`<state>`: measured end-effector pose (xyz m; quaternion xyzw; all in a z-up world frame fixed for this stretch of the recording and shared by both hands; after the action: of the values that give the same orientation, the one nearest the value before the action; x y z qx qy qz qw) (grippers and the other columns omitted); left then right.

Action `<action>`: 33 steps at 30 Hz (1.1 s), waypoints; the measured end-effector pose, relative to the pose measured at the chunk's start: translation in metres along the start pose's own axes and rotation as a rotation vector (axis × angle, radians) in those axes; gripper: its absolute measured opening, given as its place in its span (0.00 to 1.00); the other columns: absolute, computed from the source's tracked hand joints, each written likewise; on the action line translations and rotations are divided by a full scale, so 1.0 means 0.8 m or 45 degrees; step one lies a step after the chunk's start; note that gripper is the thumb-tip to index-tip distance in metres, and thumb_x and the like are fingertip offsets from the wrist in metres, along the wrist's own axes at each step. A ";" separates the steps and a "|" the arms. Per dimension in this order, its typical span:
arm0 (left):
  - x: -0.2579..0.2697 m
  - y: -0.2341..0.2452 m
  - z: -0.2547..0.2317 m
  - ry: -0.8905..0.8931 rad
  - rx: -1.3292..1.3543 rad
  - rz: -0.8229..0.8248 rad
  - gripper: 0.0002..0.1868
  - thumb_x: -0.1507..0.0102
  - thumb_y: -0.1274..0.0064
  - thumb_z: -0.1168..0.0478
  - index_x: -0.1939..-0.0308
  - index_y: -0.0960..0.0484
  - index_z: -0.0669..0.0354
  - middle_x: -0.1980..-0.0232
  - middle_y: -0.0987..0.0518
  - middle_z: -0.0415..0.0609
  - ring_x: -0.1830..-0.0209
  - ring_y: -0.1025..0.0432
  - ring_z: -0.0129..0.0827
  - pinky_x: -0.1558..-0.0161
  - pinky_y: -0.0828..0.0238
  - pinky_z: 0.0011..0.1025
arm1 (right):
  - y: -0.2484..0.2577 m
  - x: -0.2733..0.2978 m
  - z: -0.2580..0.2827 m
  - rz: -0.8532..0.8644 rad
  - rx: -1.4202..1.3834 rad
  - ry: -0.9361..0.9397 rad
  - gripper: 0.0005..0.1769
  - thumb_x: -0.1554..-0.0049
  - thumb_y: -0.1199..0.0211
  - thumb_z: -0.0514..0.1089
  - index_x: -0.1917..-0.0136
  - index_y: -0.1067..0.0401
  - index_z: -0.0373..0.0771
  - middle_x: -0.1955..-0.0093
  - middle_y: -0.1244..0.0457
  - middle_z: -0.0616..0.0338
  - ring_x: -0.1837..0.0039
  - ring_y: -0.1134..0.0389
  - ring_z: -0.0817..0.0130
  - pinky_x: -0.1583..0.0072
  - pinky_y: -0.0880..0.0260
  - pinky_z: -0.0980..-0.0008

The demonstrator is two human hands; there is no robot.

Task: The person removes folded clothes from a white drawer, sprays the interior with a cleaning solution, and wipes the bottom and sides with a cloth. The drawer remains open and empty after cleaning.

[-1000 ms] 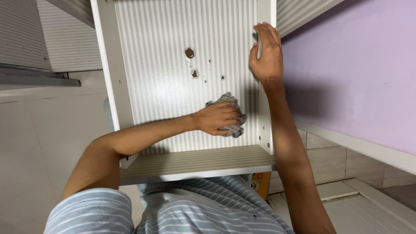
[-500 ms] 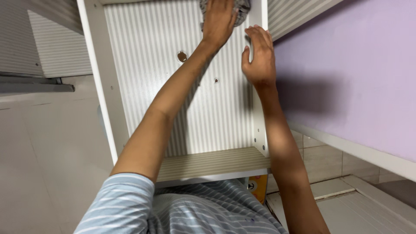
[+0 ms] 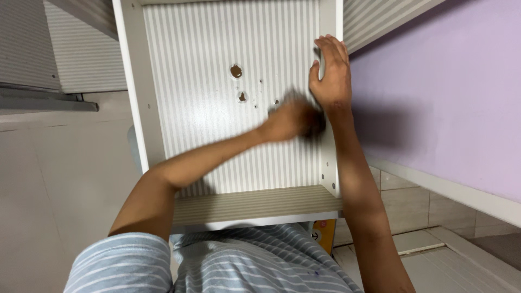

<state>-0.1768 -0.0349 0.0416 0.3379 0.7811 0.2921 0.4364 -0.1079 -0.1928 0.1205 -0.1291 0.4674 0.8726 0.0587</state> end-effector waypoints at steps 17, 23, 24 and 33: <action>-0.037 0.044 0.185 0.532 -0.360 -0.351 0.24 0.32 0.41 0.55 0.35 0.24 0.61 0.34 0.24 0.60 0.30 0.34 0.52 0.26 0.57 0.56 | -0.004 -0.008 -0.017 0.015 -0.036 0.015 0.23 0.42 0.44 0.28 0.33 0.29 0.30 0.31 0.35 0.42 0.23 0.41 0.47 0.19 0.53 0.48; -0.015 -0.013 0.028 0.181 0.190 -0.061 0.14 0.33 0.44 0.57 0.44 0.17 0.53 0.40 0.20 0.51 0.32 0.31 0.44 0.22 0.54 0.57 | -0.008 -0.010 -0.021 0.012 -0.039 0.030 0.23 0.42 0.44 0.28 0.33 0.30 0.29 0.31 0.35 0.41 0.23 0.41 0.46 0.20 0.52 0.49; -0.002 -0.023 -0.004 0.095 0.269 -0.017 0.13 0.32 0.45 0.57 0.44 0.17 0.52 0.40 0.20 0.50 0.32 0.31 0.43 0.21 0.52 0.55 | -0.013 -0.012 -0.021 0.012 -0.043 0.034 0.23 0.42 0.44 0.28 0.33 0.29 0.29 0.31 0.35 0.41 0.23 0.41 0.46 0.20 0.52 0.49; 0.071 -0.052 -0.071 -0.156 0.392 0.422 0.24 0.34 0.45 0.50 0.38 0.24 0.57 0.31 0.25 0.53 0.28 0.34 0.42 0.22 0.50 0.48 | -0.016 -0.015 -0.032 0.030 -0.068 0.033 0.22 0.42 0.44 0.27 0.34 0.28 0.30 0.33 0.34 0.41 0.23 0.40 0.47 0.19 0.53 0.49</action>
<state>-0.2602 -0.0241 0.0083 0.5413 0.7222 0.2162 0.3725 -0.0889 -0.2071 0.1003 -0.1362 0.4462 0.8836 0.0390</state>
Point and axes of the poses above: each hand's wrist, its own x-axis away from the middle knuckle, its own y-axis out of the back of the hand, z = x × y, the point moved 2 cm from there along -x, towards the middle knuckle
